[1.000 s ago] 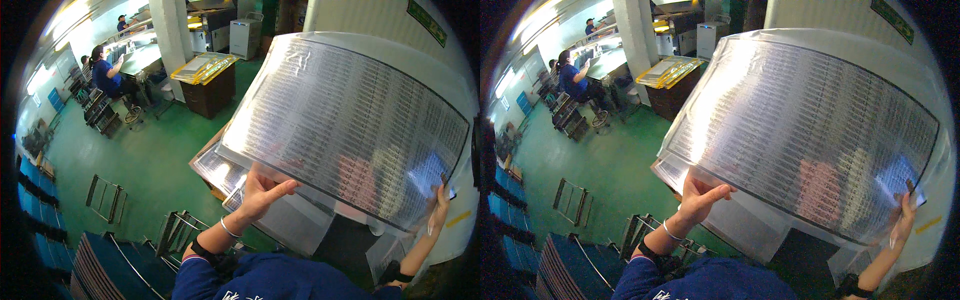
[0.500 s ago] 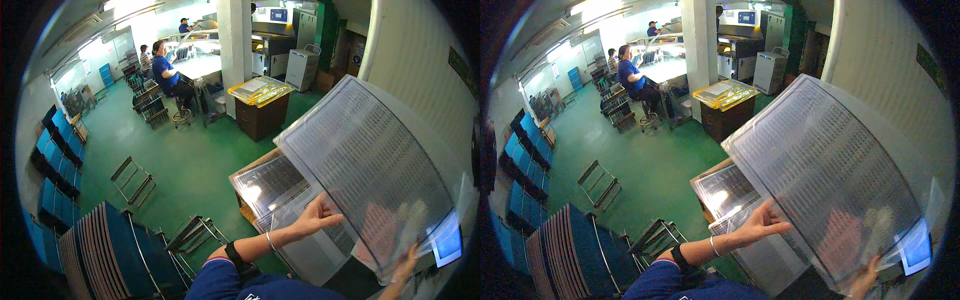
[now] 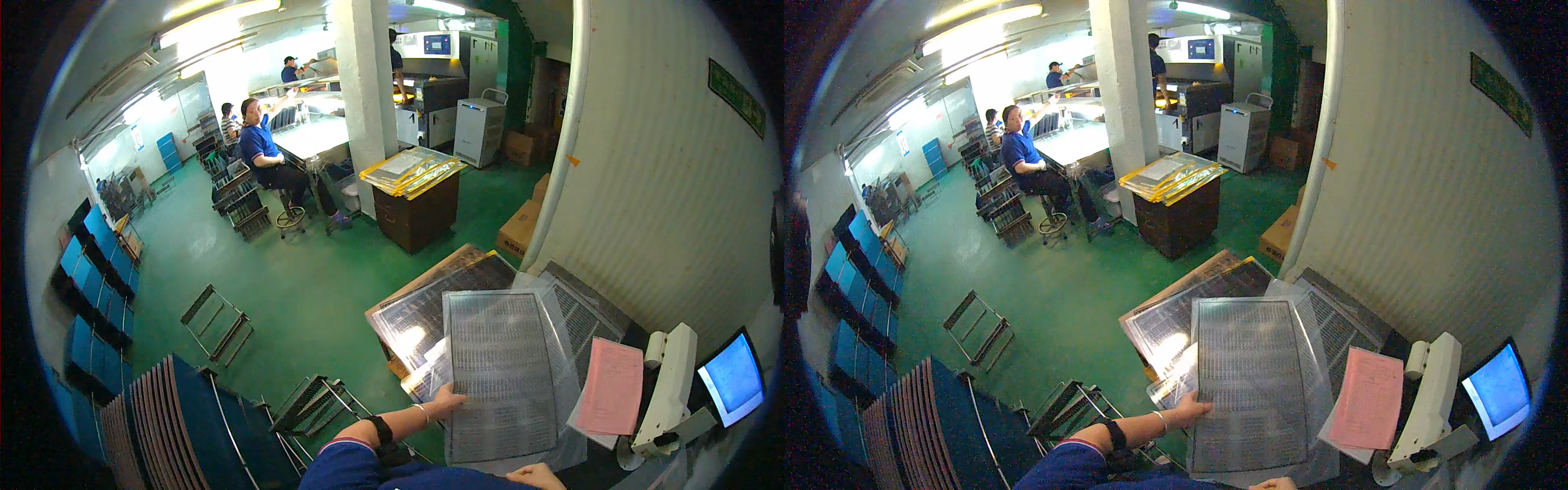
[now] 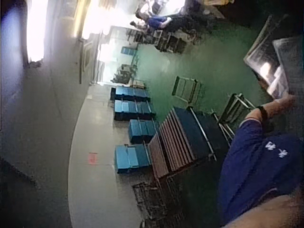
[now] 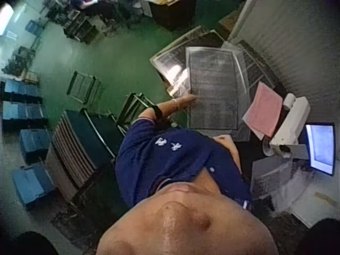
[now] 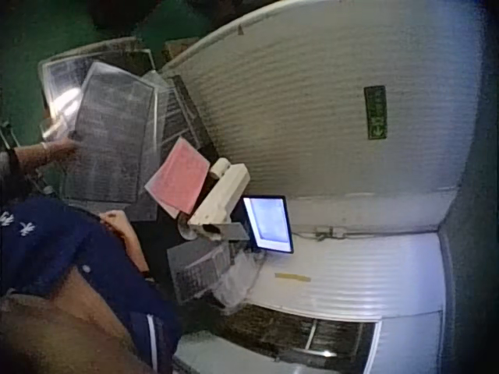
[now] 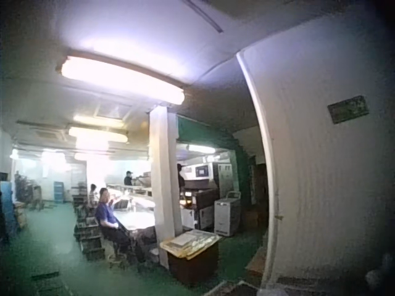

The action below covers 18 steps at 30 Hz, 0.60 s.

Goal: Organize and inspect large industrial patterned films and associated pink documents.

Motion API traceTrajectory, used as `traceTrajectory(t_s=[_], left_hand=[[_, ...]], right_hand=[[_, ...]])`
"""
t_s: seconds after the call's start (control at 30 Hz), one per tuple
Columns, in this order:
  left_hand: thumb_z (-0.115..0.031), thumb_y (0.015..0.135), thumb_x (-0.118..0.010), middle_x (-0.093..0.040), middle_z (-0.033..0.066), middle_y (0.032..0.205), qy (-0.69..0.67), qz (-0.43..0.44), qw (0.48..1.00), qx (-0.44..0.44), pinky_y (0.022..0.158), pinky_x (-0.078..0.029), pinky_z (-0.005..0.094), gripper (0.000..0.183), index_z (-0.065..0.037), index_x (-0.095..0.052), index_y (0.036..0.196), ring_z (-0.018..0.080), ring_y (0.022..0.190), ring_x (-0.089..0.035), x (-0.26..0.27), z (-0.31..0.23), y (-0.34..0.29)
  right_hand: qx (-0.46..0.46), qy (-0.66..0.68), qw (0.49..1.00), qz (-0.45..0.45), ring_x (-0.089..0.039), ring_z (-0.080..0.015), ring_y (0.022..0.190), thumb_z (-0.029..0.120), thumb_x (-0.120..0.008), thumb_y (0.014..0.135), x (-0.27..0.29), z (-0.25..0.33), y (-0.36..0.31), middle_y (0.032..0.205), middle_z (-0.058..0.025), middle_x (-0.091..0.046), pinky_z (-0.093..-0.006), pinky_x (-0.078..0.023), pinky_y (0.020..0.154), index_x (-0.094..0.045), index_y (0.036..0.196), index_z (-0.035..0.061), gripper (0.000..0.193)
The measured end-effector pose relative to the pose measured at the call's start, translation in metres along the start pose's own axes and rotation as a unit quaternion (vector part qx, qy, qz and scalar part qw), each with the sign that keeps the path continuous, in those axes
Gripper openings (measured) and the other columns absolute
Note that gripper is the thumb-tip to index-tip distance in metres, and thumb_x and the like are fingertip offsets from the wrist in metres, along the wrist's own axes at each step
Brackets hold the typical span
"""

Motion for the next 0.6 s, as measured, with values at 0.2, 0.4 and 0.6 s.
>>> traceTrajectory(t_s=[0.2,0.4,0.6], left_hand=[[-0.015,0.073,-0.066,-0.061,0.0132,0.104,-0.008,0.036,0.999,0.006,0.083,-0.046,0.0324,0.044,0.001,-0.053,0.112,0.0229,0.095,-0.059,0.014,-0.009,-0.006],[-0.024,0.071,-0.071,-0.061,0.0169,0.103,0.165,-0.024,0.986,-0.018,0.085,-0.045,0.0346,0.052,0.002,-0.052,0.111,0.0276,0.098,-0.058,0.010,-0.034,-0.025],[-0.033,0.068,-0.073,-0.064,0.0171,0.090,0.229,-0.039,0.970,0.072,0.071,-0.050,0.0341,0.051,0.002,-0.056,0.102,0.0260,0.081,-0.064,0.028,-0.038,-0.054]], right_hand=[[-0.022,0.141,0.983,-0.118,-0.048,-0.0194,0.110,0.011,-0.064,0.080,0.040,-0.013,0.029,0.116,-0.0130,-0.053,-0.0371,-0.038,0.093,-0.054,0.108,-0.0031,0.033],[0.136,-0.255,0.916,-0.279,-0.041,-0.0354,0.115,0.020,-0.074,0.063,0.047,-0.004,0.037,0.121,-0.0231,-0.044,-0.0435,-0.035,0.096,-0.057,0.109,0.0018,0.052],[0.061,-0.304,0.921,-0.235,-0.026,-0.0409,0.123,0.022,-0.077,0.062,0.039,-0.005,0.046,0.136,-0.0226,-0.025,-0.0454,-0.030,0.100,-0.050,0.120,0.0074,0.066]])
Point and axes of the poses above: each hand's wrist, its own y-axis towards the middle knuckle, its own x-axis out of the back of the hand, z = x × y, the point moved 2 cm from there along y, towards the middle knuckle
